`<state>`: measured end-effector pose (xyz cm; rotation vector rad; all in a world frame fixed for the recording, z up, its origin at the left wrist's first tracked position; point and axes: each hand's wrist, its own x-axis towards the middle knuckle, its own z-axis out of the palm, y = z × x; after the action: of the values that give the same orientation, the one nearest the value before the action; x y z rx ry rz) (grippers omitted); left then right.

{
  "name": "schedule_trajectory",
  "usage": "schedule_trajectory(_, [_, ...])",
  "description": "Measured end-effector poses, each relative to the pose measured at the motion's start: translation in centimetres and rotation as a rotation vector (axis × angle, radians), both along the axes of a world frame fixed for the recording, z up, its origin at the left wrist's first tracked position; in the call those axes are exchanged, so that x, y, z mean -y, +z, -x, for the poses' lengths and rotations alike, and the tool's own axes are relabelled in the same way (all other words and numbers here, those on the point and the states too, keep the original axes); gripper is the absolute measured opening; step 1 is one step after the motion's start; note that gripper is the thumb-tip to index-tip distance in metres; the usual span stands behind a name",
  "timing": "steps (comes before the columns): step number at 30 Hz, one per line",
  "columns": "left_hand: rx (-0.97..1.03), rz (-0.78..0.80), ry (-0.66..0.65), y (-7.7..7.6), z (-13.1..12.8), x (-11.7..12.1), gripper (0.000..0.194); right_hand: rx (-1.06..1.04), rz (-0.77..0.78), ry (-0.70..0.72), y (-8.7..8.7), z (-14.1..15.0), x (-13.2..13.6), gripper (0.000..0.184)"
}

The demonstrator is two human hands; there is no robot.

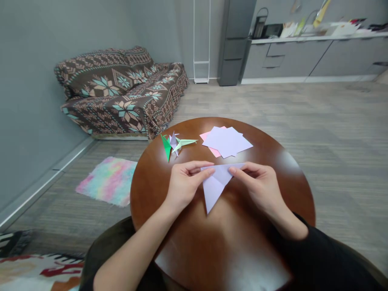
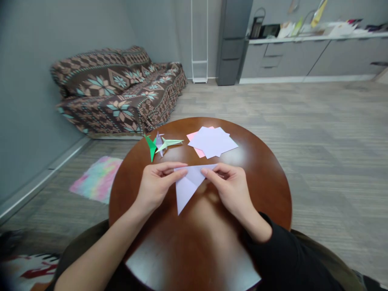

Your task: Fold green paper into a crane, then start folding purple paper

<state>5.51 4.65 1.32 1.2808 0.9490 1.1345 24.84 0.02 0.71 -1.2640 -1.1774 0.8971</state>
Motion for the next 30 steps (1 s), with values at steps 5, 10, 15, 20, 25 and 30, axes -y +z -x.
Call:
schedule_trajectory(5, [-0.006, 0.000, 0.002, 0.01, 0.02, 0.02, 0.023, 0.020, 0.001, -0.017, 0.04, 0.03, 0.00, 0.019])
schedule_trajectory(10, [-0.012, -0.002, 0.002, -0.01, 0.01, 0.04, 0.023, 0.028, 0.006, -0.024, 0.17, 0.06, 0.00, 0.021])
schedule_trajectory(15, [0.027, 0.051, -0.023, -0.18, 0.02, -0.02, 0.026, 0.049, -0.006, -0.034, 0.20, 0.05, 0.05, 0.022])
schedule_trajectory(20, [0.071, 0.058, -0.041, -0.46, 0.10, -0.15, 0.023, 0.056, -0.006, -0.023, 0.24, 0.10, 0.13, 0.021])
schedule_trajectory(25, [0.077, 0.059, -0.041, -0.29, 0.20, -0.25, 0.024, 0.049, -0.014, -0.020, 0.27, 0.04, 0.01, 0.022])
schedule_trajectory(30, [-0.060, 0.150, -0.300, 0.21, 0.29, 0.02, 0.025, -0.035, 0.002, -0.050, 0.41, 0.03, -0.03, 0.023])
